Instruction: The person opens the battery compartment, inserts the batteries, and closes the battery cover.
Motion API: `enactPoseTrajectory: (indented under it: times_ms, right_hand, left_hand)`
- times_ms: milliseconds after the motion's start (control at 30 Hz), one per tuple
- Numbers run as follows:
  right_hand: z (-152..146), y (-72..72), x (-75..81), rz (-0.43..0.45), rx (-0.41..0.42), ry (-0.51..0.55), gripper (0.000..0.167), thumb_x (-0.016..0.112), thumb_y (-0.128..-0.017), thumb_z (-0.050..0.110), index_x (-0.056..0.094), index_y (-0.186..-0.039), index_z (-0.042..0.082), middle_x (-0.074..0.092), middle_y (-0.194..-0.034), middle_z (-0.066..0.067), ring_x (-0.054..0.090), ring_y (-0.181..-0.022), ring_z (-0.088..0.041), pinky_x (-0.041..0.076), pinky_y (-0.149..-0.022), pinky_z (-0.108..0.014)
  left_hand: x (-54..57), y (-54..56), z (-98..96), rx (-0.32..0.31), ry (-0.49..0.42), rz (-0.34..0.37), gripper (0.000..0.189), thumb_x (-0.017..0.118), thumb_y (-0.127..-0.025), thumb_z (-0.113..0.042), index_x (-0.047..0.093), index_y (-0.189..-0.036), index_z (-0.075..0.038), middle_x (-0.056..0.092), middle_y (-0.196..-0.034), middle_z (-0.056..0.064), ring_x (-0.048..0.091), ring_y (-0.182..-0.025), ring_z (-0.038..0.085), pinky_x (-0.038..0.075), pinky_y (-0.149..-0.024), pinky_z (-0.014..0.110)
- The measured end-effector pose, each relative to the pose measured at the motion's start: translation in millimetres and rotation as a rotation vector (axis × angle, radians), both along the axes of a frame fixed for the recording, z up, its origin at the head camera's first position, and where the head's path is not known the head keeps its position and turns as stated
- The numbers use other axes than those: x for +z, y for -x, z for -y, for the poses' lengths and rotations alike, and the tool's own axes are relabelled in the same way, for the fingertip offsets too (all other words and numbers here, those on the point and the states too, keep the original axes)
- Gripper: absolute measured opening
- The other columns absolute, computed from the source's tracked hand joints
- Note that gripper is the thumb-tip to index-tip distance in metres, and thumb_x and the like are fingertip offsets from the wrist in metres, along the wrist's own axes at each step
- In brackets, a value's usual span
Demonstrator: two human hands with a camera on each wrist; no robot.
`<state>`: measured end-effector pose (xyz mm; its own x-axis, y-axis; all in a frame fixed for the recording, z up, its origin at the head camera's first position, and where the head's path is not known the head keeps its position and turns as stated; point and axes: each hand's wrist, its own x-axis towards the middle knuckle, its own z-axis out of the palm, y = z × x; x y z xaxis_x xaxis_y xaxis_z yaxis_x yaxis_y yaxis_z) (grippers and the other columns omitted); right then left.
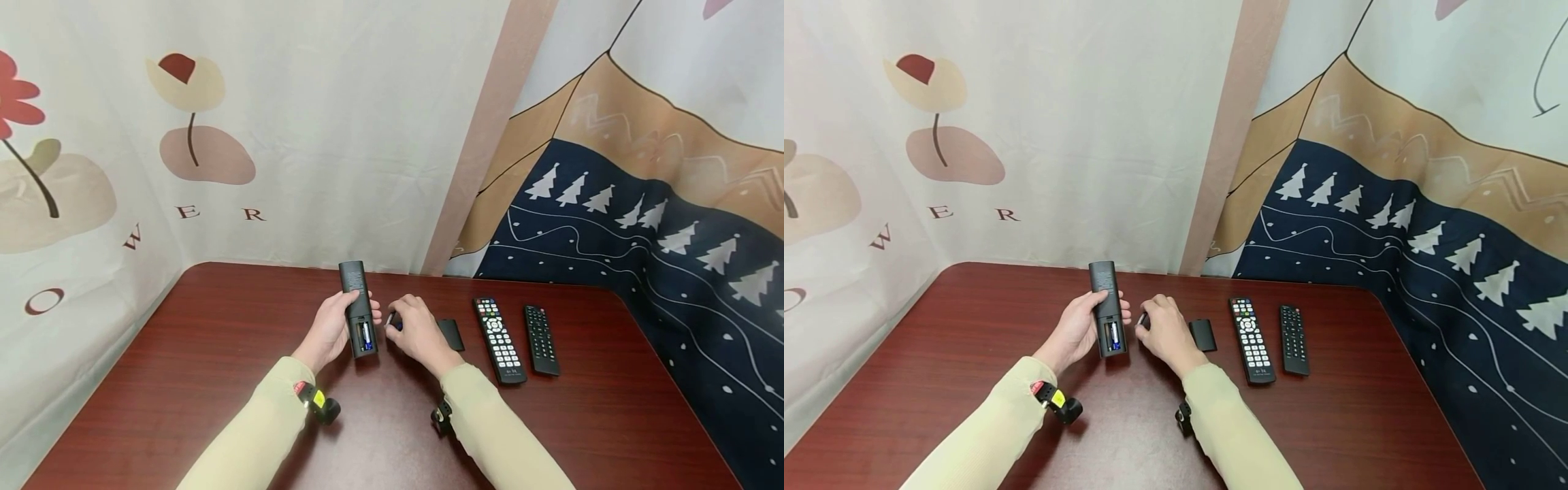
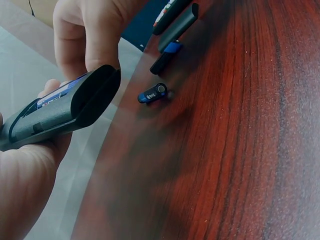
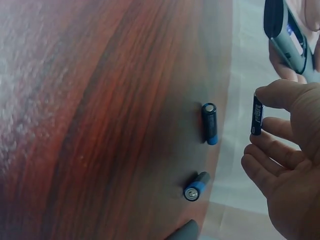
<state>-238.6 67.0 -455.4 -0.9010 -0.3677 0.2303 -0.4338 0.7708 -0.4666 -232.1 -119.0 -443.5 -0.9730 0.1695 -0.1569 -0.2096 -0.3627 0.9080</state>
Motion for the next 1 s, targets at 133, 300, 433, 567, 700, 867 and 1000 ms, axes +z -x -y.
enactPoseTrajectory:
  times_ms: [133,300,433,567,700,867,1000]
  right_hand:
    - [-0.8,-3.5,2.1,-0.033,0.014,0.032,0.027,0.078,-0.089,0.013,0.072,-0.114,0.004,0.065,-0.114,-0.01,0.058,-0.1,-0.023,0.056,-0.081,-0.038]
    - [-2.1,-8.9,5.8,-0.063,0.039,0.072,0.027,0.077,-0.088,0.011,0.072,-0.113,0.004,0.065,-0.113,-0.009,0.058,-0.099,-0.022,0.055,-0.08,-0.038]
    - [-3.6,-11.9,7.2,-0.083,0.049,0.088,0.027,0.077,-0.087,0.012,0.072,-0.112,0.005,0.065,-0.112,-0.008,0.058,-0.098,-0.022,0.055,-0.079,-0.038]
    - [-5.1,-14.8,8.4,-0.1,0.053,0.102,0.026,0.078,-0.088,0.012,0.072,-0.112,0.006,0.066,-0.112,-0.008,0.057,-0.097,-0.021,0.054,-0.078,-0.036]
    - [-5.8,-17.0,9.5,-0.117,0.057,0.111,0.027,0.079,-0.088,0.013,0.072,-0.112,0.006,0.066,-0.113,-0.008,0.057,-0.097,-0.021,0.053,-0.077,-0.036]
    - [-6.2,-19.0,10.2,-0.139,0.064,0.127,0.027,0.08,-0.087,0.013,0.073,-0.112,0.006,0.066,-0.113,-0.007,0.057,-0.097,-0.021,0.053,-0.078,-0.035]
    - [-6.0,-21.1,11.8,-0.158,0.071,0.138,0.026,0.08,-0.087,0.012,0.073,-0.112,0.007,0.066,-0.113,-0.006,0.057,-0.097,-0.02,0.052,-0.078,-0.034]
  left_hand:
    - [1.4,0.1,-0.6,0.004,-0.003,0.001,0.039,0.038,-0.111,-0.019,0.045,-0.137,0.01,0.068,-0.111,0.021,0.073,-0.096,0.029,0.053,-0.102,0.053]
    - [2.4,-0.2,-1.7,0.002,-0.007,0.003,0.039,0.037,-0.111,-0.019,0.044,-0.137,0.01,0.07,-0.102,0.011,0.074,-0.091,0.025,0.052,-0.103,0.053]
    - [2.1,-0.3,-2.5,-0.001,-0.005,0.003,0.041,0.037,-0.111,-0.02,0.043,-0.139,0.011,0.069,-0.108,0.017,0.073,-0.088,0.021,0.052,-0.104,0.053]
    - [1.7,0.0,-3.0,0.0,-0.005,0.006,0.041,0.038,-0.111,-0.02,0.044,-0.138,0.01,0.067,-0.114,0.023,0.073,-0.089,0.022,0.052,-0.103,0.053]
    - [1.3,0.5,-3.2,0.001,-0.003,0.011,0.042,0.038,-0.111,-0.02,0.043,-0.139,0.01,0.066,-0.118,0.026,0.073,-0.094,0.026,0.054,-0.102,0.052]
    - [0.5,1.0,-3.4,0.0,0.004,0.018,0.044,0.038,-0.112,-0.021,0.041,-0.142,0.011,0.064,-0.121,0.028,0.073,-0.097,0.028,0.056,-0.099,0.048]
    - [0.2,0.7,-3.5,-0.003,0.005,0.02,0.046,0.038,-0.112,-0.022,0.04,-0.143,0.012,0.064,-0.122,0.027,0.073,-0.097,0.027,0.057,-0.098,0.047]
